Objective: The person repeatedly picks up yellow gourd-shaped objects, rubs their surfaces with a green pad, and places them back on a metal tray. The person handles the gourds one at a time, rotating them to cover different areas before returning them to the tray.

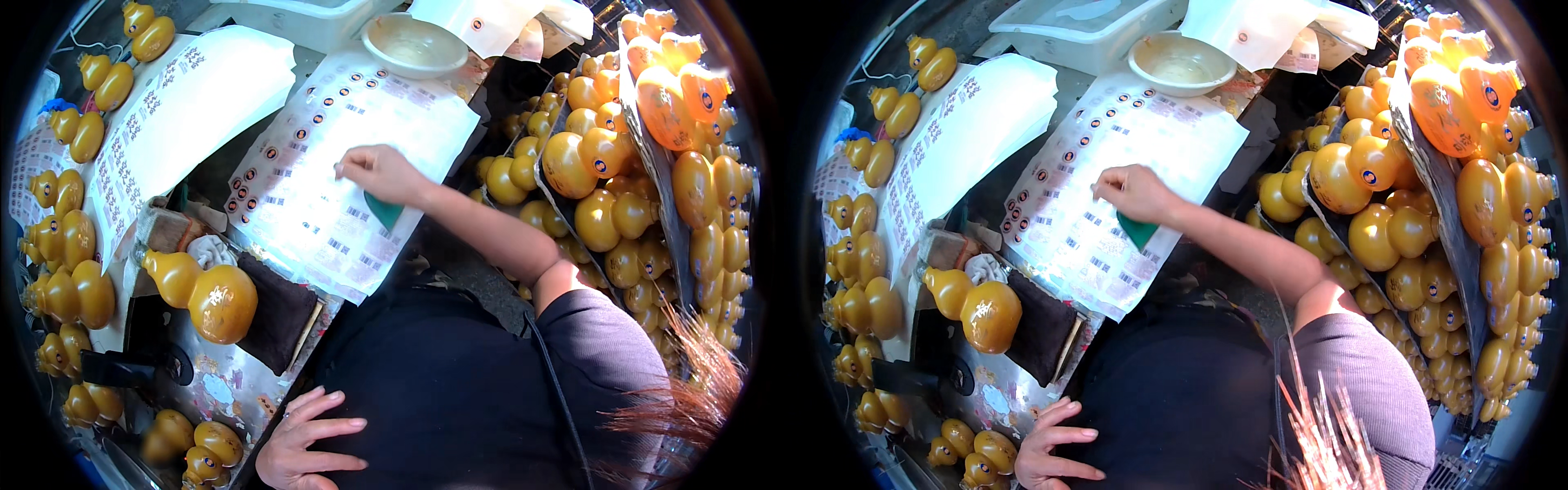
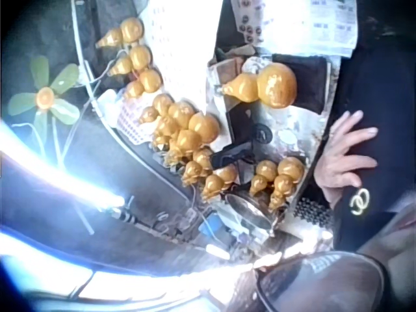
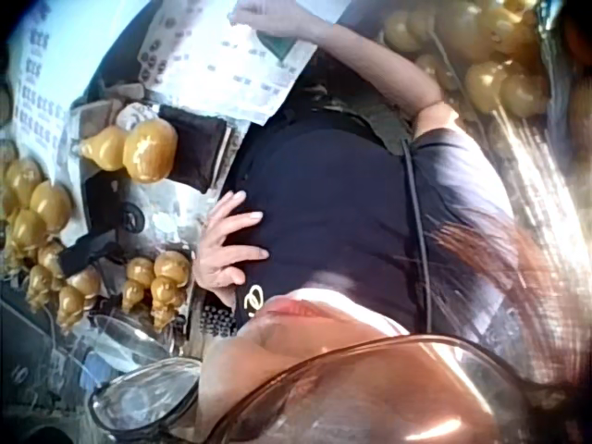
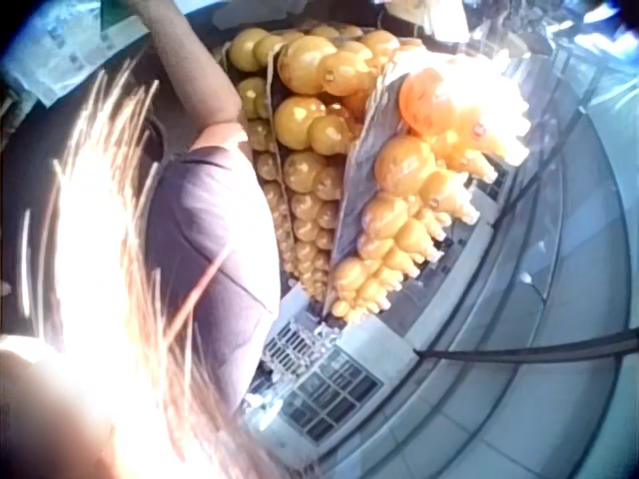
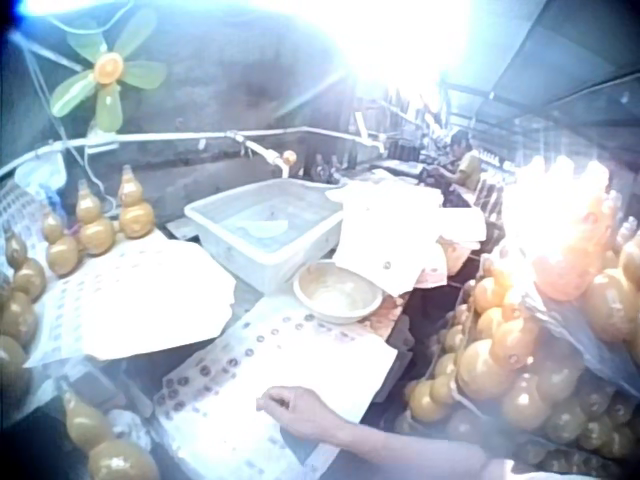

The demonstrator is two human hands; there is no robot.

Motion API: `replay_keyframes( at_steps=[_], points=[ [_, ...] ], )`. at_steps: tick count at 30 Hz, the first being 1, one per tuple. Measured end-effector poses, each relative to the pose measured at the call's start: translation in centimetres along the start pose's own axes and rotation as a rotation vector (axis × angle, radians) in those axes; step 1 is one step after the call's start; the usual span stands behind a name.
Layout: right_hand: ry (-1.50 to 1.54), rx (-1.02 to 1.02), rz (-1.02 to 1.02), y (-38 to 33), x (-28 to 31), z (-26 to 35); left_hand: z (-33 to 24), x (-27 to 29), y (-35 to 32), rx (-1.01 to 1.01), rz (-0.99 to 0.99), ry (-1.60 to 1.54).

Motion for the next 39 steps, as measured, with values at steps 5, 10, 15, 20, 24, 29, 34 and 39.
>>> replay_keyframes(
  at_steps=[5,10,15,20,24,29,34,39],
  points=[
    [-0.624,0.267,-0.132,5.2,1.6,0.2,-0.2,0.5,-0.7,0.049,-0.026,0.003],
    [-0.884,0.25,-0.136,6.6,0.4,0.7,0.2,0.8,-0.8,-0.016,-0.017,-0.037],
    [-0.915,0.214,0.04,-0.8,0.8,0.7,0.4,0.4,-0.5,0.035,-0.002,-0.043],
    [-0.722,0.27,-0.073,-9.4,3.1,0.1,1.0,0.2,-0.6,-0.06,0.012,-0.085],
    [0.103,-0.111,-0.291,-11.9,5.6,-3.7,1.1,-0.6,-0.7,0.002,0.06,-0.142],
    [0.519,-0.528,-0.405,-11.4,4.3,-5.0,1.9,1.0,-1.4,-0.081,-0.1,-0.123],
    [0.54,-0.607,-0.324,-11.6,3.9,-6.5,3.0,2.7,-5.8,0.099,-0.639,-0.058],
    [0.642,-0.638,-0.302,-12.6,4.1,-5.9,5.8,6.0,-9.4,0.122,-1.035,-0.067]
  ],
)
Point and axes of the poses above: each hand's wrist, its own y-axis towards the middle knuckle, its own x-axis out of the back of the hand, z = x × y, the point moved 6 cm from there along y, towards the middle knuckle, and after that the axes turned 10 degrees about y, right-handed, at the moved point
